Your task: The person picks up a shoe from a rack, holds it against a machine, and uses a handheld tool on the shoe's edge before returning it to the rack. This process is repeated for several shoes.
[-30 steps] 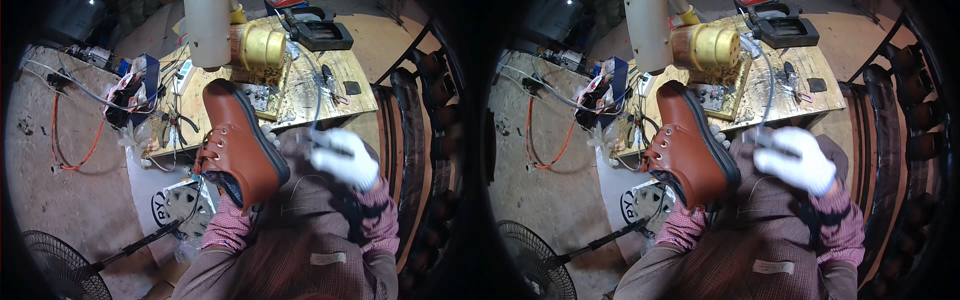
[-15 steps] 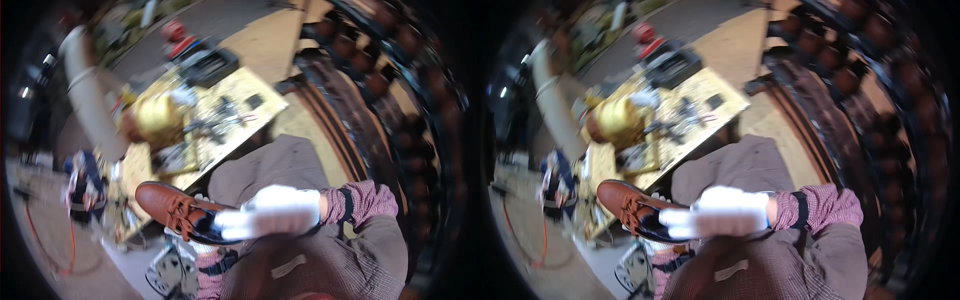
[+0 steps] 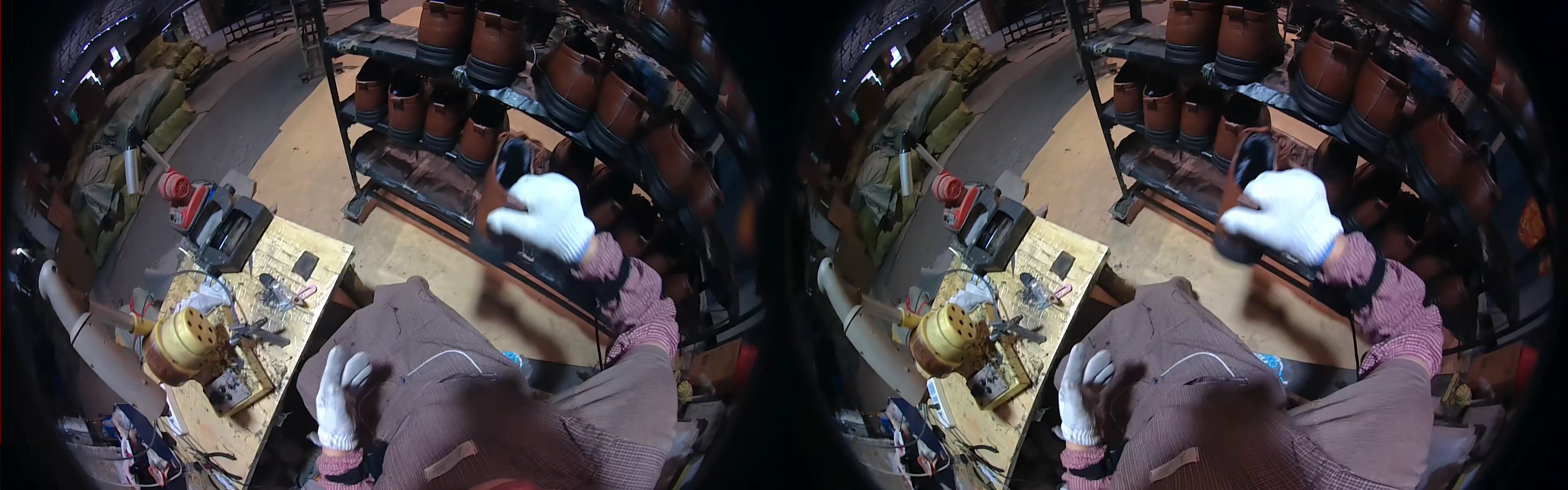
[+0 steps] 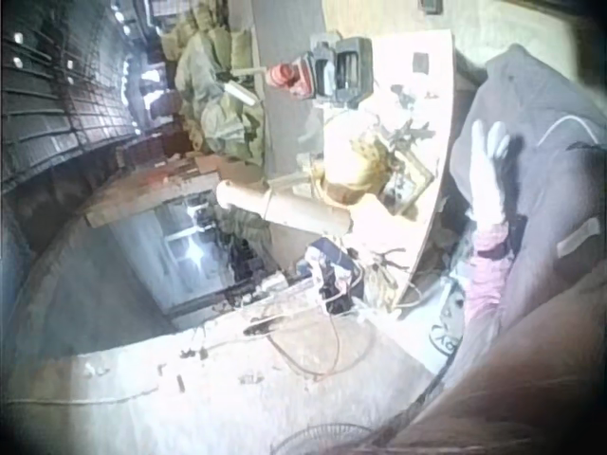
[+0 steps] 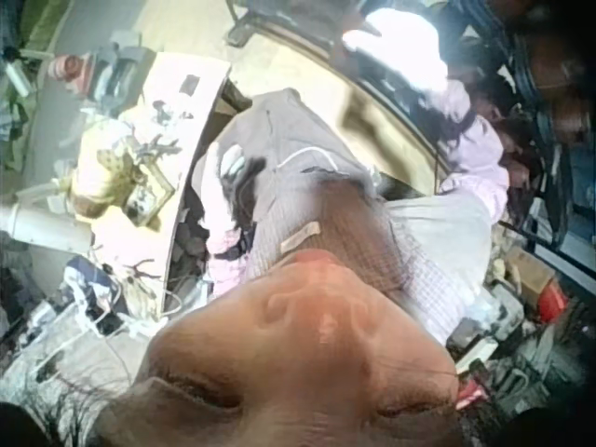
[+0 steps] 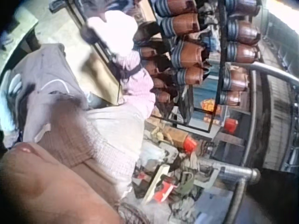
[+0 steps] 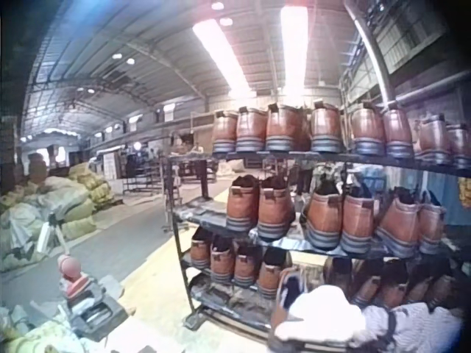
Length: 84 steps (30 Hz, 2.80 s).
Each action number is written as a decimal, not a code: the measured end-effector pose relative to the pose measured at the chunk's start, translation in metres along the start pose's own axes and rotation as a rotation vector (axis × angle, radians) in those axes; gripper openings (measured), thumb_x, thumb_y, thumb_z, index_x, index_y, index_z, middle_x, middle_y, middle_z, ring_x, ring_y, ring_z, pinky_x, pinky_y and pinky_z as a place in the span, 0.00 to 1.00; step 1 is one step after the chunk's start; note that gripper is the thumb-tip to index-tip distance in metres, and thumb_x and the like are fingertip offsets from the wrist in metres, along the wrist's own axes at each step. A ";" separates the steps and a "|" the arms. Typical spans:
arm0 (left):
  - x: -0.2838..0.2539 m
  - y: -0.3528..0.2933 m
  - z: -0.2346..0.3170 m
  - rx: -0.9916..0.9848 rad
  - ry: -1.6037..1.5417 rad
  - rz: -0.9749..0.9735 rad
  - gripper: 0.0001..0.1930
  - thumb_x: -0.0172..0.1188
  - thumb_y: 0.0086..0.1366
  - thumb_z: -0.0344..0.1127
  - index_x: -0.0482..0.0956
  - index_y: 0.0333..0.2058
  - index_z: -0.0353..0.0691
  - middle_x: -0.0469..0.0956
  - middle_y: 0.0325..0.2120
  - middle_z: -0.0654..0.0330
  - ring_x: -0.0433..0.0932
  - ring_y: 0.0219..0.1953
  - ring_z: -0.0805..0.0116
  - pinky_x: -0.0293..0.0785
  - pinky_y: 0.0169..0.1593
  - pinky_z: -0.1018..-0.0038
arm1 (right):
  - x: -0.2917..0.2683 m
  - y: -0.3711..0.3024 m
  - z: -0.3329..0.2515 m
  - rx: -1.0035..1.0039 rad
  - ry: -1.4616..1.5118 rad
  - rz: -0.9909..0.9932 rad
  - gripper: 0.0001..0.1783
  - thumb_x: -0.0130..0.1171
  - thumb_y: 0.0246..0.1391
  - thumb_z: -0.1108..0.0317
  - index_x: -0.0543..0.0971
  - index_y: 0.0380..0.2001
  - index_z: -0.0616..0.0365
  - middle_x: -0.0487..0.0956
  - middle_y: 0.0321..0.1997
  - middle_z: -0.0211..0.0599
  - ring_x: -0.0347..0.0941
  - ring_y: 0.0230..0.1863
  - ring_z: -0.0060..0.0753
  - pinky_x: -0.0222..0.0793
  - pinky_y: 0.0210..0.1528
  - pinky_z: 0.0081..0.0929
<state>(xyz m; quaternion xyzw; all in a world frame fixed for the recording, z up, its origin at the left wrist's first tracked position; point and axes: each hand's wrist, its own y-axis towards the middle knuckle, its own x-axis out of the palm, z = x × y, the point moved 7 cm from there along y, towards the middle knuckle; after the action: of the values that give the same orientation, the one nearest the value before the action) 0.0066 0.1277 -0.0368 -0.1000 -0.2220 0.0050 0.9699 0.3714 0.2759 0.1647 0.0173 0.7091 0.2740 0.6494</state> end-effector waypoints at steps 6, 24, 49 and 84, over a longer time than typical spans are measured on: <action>-0.072 -0.041 -0.010 0.086 0.019 0.232 0.47 0.55 0.78 0.65 0.56 0.78 0.32 0.77 0.63 0.34 0.79 0.65 0.44 0.73 0.70 0.51 | 0.072 0.019 0.156 0.604 -0.383 -0.267 0.23 0.68 0.60 0.47 0.88 0.46 0.55 0.88 0.44 0.46 0.87 0.46 0.52 0.83 0.48 0.48; -0.037 -0.049 -0.013 0.127 -0.177 0.162 0.44 0.55 0.80 0.59 0.55 0.79 0.32 0.73 0.68 0.38 0.74 0.70 0.50 0.67 0.75 0.57 | 0.110 0.034 -0.066 0.122 0.541 -0.122 0.19 0.73 0.58 0.55 0.82 0.30 0.62 0.82 0.28 0.48 0.79 0.28 0.42 0.73 0.34 0.37; -0.276 -0.055 -0.045 0.551 -1.078 0.317 0.40 0.56 0.73 0.72 0.73 0.72 0.50 0.76 0.70 0.57 0.77 0.69 0.51 0.72 0.73 0.48 | 0.084 -0.056 -0.272 -0.666 0.736 -0.471 0.26 0.74 0.58 0.56 0.87 0.56 0.58 0.86 0.62 0.51 0.86 0.45 0.50 0.77 0.46 0.39; -0.211 -0.135 0.038 0.786 -0.816 0.726 0.41 0.45 0.78 0.73 0.67 0.75 0.48 0.74 0.69 0.56 0.76 0.68 0.52 0.74 0.71 0.53 | 0.117 -0.072 -0.259 -0.649 0.734 -0.472 0.25 0.73 0.57 0.59 0.86 0.56 0.55 0.85 0.62 0.48 0.85 0.49 0.54 0.79 0.51 0.43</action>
<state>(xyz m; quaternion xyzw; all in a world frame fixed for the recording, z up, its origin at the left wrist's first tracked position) -0.2047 -0.0087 -0.0677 0.2022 -0.5047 0.4487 0.7092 0.1359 0.1639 0.0301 -0.4404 0.7529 0.3136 0.3752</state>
